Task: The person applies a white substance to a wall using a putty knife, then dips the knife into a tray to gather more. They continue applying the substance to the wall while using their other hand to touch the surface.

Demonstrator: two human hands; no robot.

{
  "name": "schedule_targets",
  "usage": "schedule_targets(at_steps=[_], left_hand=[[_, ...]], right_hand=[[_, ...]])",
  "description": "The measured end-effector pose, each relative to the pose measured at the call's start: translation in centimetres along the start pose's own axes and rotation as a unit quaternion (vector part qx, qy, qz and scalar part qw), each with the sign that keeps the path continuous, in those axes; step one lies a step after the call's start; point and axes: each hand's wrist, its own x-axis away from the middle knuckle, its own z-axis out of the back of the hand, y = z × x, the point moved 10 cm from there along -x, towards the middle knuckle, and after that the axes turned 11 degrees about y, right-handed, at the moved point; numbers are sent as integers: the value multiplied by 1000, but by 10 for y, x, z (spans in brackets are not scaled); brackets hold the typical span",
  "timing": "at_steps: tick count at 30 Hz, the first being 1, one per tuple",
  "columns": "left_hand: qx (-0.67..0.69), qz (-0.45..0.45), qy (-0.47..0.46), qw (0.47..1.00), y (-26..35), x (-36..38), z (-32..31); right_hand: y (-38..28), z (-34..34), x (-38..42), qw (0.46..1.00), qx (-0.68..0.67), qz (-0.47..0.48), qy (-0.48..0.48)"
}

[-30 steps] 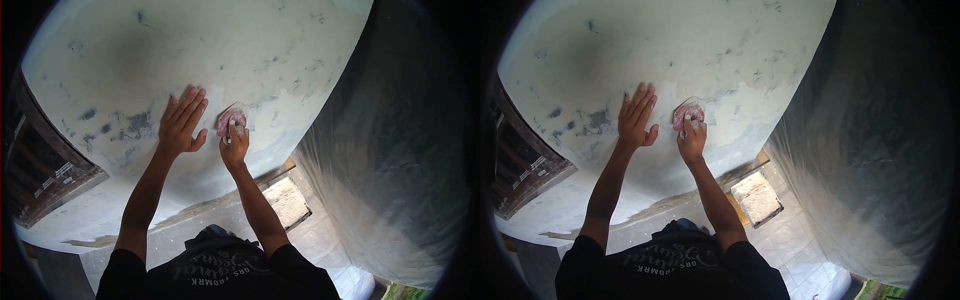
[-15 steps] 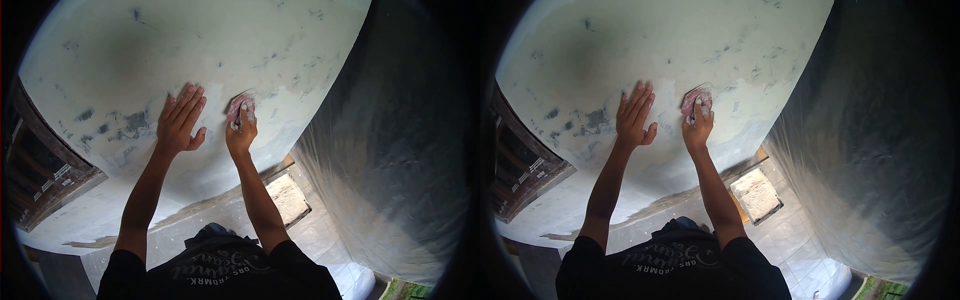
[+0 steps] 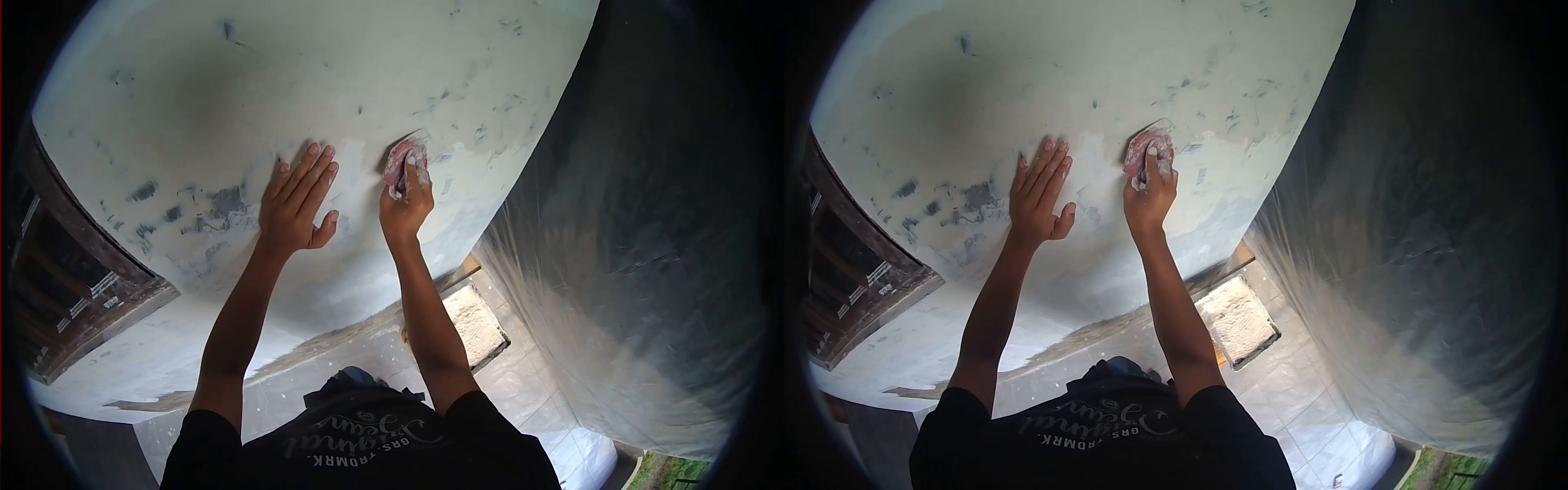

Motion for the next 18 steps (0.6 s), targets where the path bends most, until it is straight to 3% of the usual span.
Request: schedule_targets(at_steps=[2,5,7,13,15,18], left_hand=[[2,1,-3,1000,1,1,0],[4,1,11,1000,0,2,2],[1,-4,14,1000,0,2,2],[-5,-10,14,1000,1,2,0],[-7,-9,12,1000,1,1,1],[-4,-4,9,1000,2,2,1]], right_hand=[[-20,-4,30,999,-7,30,-25],[-36,8,98,993,-66,-12,-95],[-53,24,105,992,-103,1,-73],[-7,27,6,997,-52,-19,47],[5,11,-13,999,26,-10,31],[-15,-8,9,999,-25,27,-28]])
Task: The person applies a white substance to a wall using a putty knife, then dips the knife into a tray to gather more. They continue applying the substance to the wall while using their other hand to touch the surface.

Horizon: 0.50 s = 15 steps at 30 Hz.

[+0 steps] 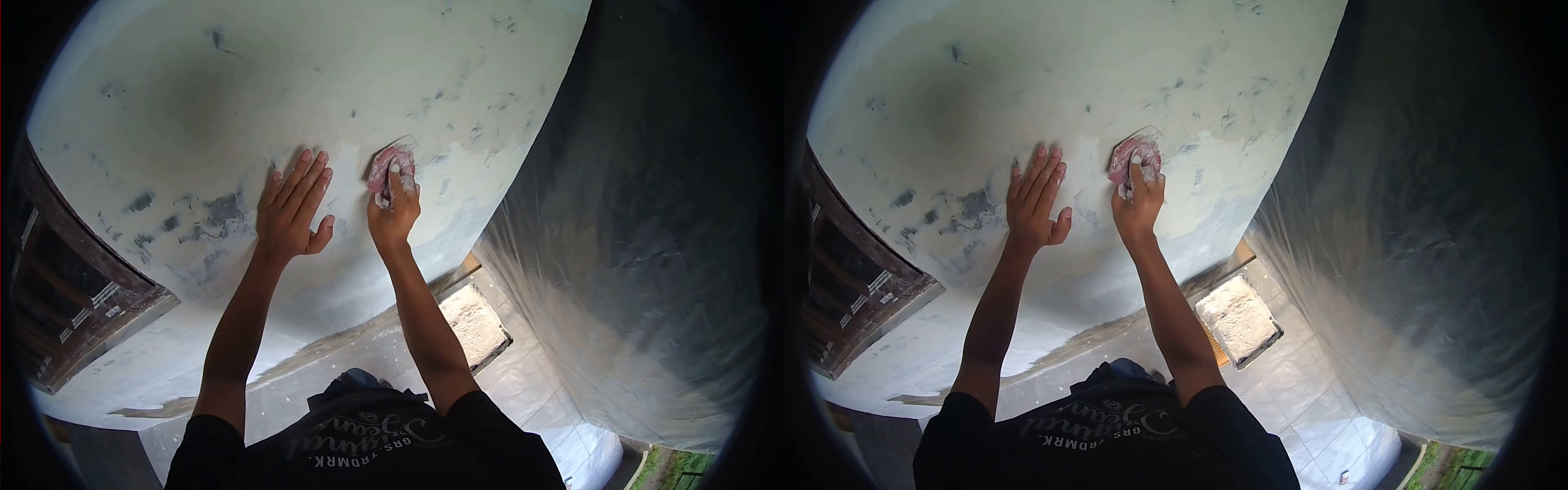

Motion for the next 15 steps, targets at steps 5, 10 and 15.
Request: schedule_targets(at_steps=[5,10,15], left_hand=[[-2,5,3,1000,-2,0,0],[-7,6,-11,1000,-2,-1,-2],[6,-9,-13,1000,1,-1,-2]], right_hand=[[-37,14,91,996,-56,-16,-74],[-14,38,39,998,-48,-33,19],[12,13,-20,999,17,-29,29]])
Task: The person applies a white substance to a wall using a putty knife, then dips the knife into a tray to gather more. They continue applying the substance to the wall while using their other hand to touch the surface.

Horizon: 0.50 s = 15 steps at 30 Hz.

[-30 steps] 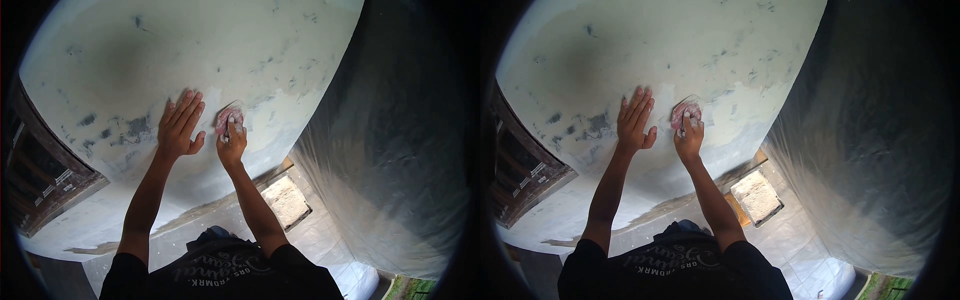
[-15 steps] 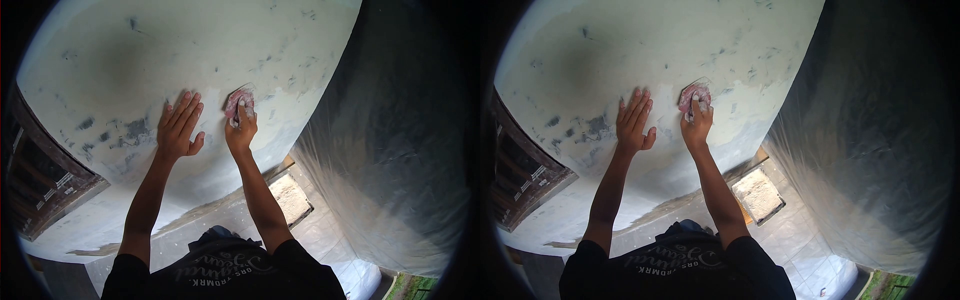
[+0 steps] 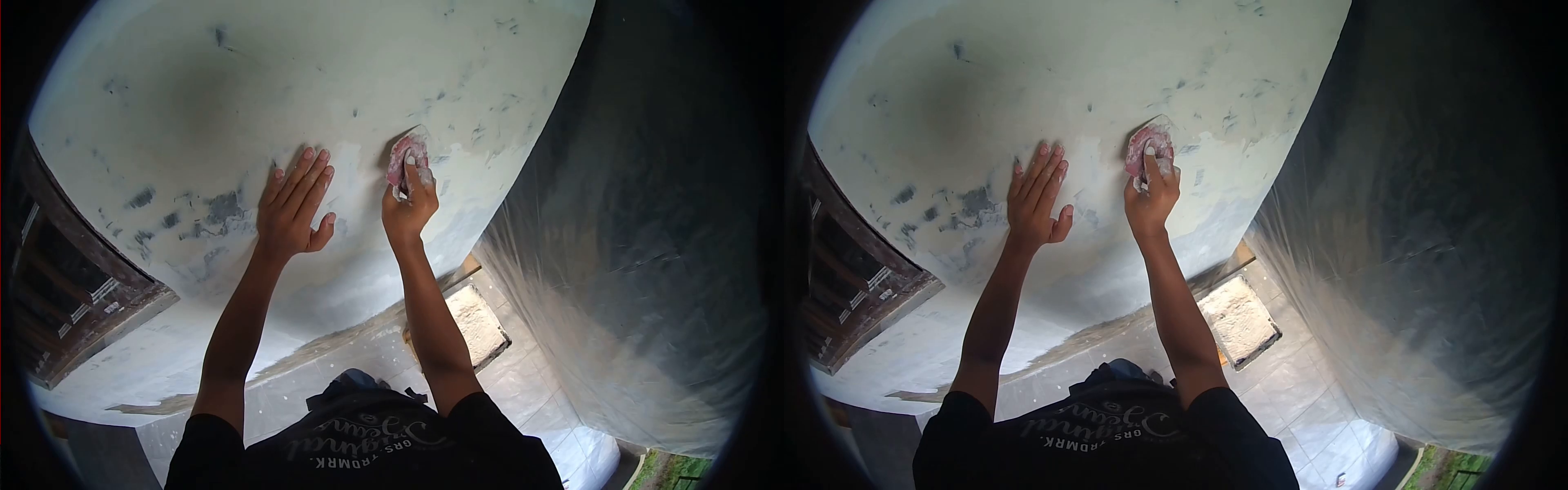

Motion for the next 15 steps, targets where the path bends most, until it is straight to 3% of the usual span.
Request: schedule_targets(at_steps=[3,5,9,14,15], left_hand=[[-4,8,-3,1000,0,0,-1],[-11,18,-1,1000,-3,0,-1],[-13,15,-3,1000,-3,-1,-2],[-23,4,-7,1000,-1,0,-3],[-19,6,-3,1000,-1,0,-3]], right_hand=[[-30,-8,40,996,-36,58,-50],[-35,-5,84,993,-48,23,-106],[-62,29,80,992,-99,60,-56],[-7,31,-6,997,-2,31,72],[8,21,-13,999,9,5,50]])
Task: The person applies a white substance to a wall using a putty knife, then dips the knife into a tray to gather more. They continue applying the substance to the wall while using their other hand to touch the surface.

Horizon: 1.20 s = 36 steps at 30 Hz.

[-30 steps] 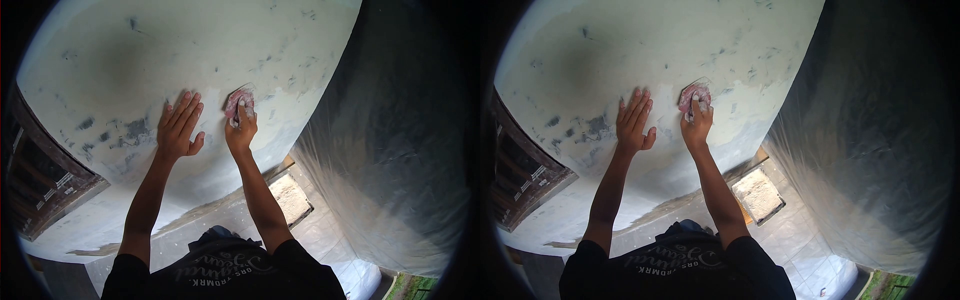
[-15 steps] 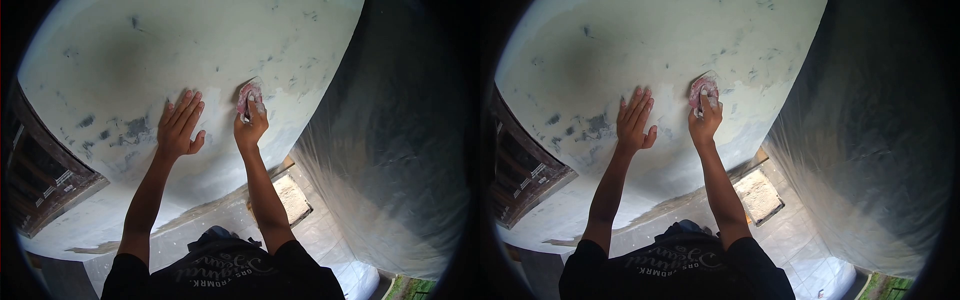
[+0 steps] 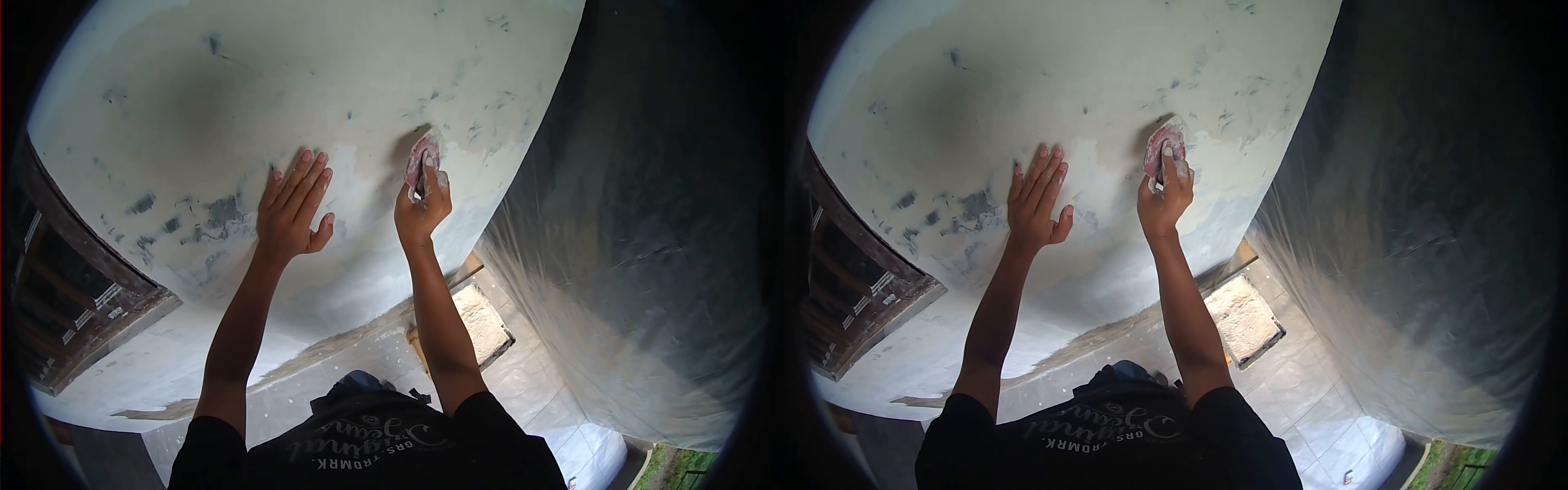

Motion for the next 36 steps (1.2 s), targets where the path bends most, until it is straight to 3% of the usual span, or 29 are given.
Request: schedule_targets(at_steps=[3,5,6,11,13,14,16,20,22,25,29,36], left_hand=[[4,4,-2,1000,0,0,1],[1,5,-4,1000,-1,-1,0],[2,7,-1,1000,-1,-1,0],[7,12,-3,1000,-2,0,1],[2,4,-2,1000,-1,0,0],[3,3,-1,1000,0,0,0],[5,4,3,1000,0,0,0],[10,3,3,1000,0,0,1],[11,10,3,1000,-1,0,1],[14,14,1,1000,-3,1,0],[15,10,4,1000,-1,0,1],[13,4,15,1000,-1,-1,2]], right_hand=[[21,-22,22,994,6,-83,-77],[-8,-16,53,995,-63,-29,-66],[-12,-19,84,989,-25,-46,-135],[-40,13,106,991,-81,-31,-103],[-28,14,54,997,-50,-38,-50],[-29,20,20,997,-57,-39,37],[-6,12,-9,996,-12,-45,77],[-14,-35,11,999,31,-6,-35],[-44,-29,41,997,-30,20,-68],[-71,-2,99,987,-91,-18,-133],[-65,31,119,987,-93,-61,-115],[-32,34,76,991,-76,-84,-70]])
